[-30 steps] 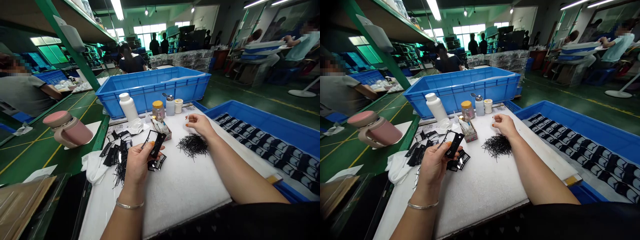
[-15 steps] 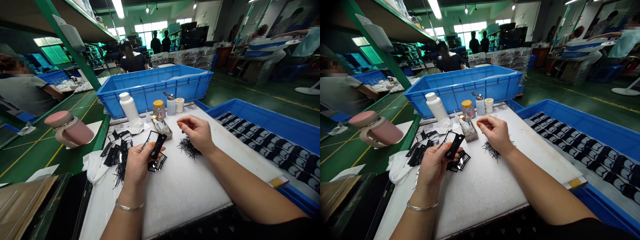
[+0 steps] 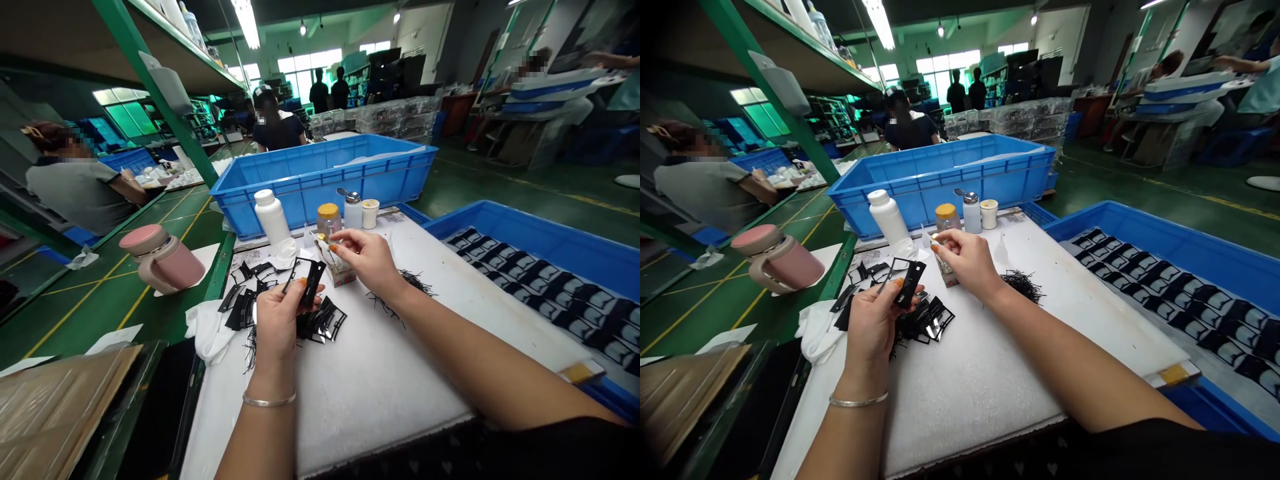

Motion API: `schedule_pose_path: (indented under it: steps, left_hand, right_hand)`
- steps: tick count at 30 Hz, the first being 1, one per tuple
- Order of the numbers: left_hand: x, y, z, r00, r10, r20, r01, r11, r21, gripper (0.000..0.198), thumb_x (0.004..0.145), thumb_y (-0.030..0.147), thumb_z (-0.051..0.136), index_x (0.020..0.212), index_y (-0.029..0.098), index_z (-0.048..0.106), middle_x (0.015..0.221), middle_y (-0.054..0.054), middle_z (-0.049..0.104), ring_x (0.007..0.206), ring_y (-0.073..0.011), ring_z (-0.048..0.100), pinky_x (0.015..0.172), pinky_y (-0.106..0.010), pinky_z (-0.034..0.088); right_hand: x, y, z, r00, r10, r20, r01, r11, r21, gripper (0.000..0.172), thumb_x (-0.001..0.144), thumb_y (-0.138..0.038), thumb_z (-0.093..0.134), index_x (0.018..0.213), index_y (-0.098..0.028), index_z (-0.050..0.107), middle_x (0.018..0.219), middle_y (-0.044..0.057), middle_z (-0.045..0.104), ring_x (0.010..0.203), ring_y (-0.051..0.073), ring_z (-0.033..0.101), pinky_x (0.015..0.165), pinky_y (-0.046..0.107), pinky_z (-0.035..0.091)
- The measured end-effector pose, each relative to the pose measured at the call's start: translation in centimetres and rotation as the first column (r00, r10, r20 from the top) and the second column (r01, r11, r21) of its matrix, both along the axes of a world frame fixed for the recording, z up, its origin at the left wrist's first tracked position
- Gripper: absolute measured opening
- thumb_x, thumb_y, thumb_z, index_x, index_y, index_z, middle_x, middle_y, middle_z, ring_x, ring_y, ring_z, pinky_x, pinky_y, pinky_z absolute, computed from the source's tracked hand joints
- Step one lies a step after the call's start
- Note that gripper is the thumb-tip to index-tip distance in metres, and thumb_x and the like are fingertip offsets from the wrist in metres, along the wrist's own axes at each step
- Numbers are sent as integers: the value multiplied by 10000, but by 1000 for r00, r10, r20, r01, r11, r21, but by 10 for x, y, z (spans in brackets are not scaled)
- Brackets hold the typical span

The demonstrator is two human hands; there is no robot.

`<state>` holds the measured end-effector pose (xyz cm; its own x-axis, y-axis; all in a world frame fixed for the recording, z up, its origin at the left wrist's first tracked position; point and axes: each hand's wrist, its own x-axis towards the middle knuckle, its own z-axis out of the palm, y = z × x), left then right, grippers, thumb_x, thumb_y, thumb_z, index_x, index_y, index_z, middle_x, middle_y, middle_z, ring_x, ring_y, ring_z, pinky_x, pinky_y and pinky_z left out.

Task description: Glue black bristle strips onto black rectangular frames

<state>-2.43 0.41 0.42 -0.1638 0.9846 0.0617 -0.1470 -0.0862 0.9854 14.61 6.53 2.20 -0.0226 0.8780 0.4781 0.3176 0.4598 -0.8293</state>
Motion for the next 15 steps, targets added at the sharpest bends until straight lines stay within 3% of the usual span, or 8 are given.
schedule_pose_path:
  steps: [3,7,10,13,15]
  left_hand:
    - [0,-2,-1,960,61,-273,-21,989,144,263,839,380,640,781,147,749,705,-62,719,621,-169,662,558,-238,507]
    - [1,-5,0,738,254,-625,96,878,469,181,900,275,589,920,191,748,849,-38,738,778,-165,681,713,-257,522]
    - [0,-3,0,632,324,-704,211,802,558,221,919,240,567,1091,219,704,1082,-43,715,995,-183,662,896,-302,513]
    - [-3,1,-1,541,364,-758,256,787,561,257,920,278,569,1152,251,676,1202,-50,668,1122,-220,607,988,-383,481]
    - [-3,1,-1,524,347,-778,280,792,542,316,900,311,600,1212,274,639,1286,-55,618,1224,-253,536,1055,-451,425]
  right_hand:
    - [1,-9,1,986,110,-129,-121,989,-88,315,822,-422,649,947,-142,724,663,1,588,540,88,444,503,230,338]
    - [4,-19,3,924,295,-245,-348,913,-213,392,817,-503,640,940,-139,716,622,-13,548,477,64,406,456,218,325]
    - [7,-20,1,899,310,-309,-389,889,-241,386,813,-500,650,849,-121,708,538,-24,513,470,68,431,449,209,334]
    - [10,-18,-2,893,312,-324,-403,876,-264,310,780,-428,704,812,-120,699,555,-14,557,492,75,477,442,199,343]
    - [12,-17,-2,901,297,-316,-388,878,-280,265,749,-372,735,811,-117,697,613,4,609,508,79,504,449,199,368]
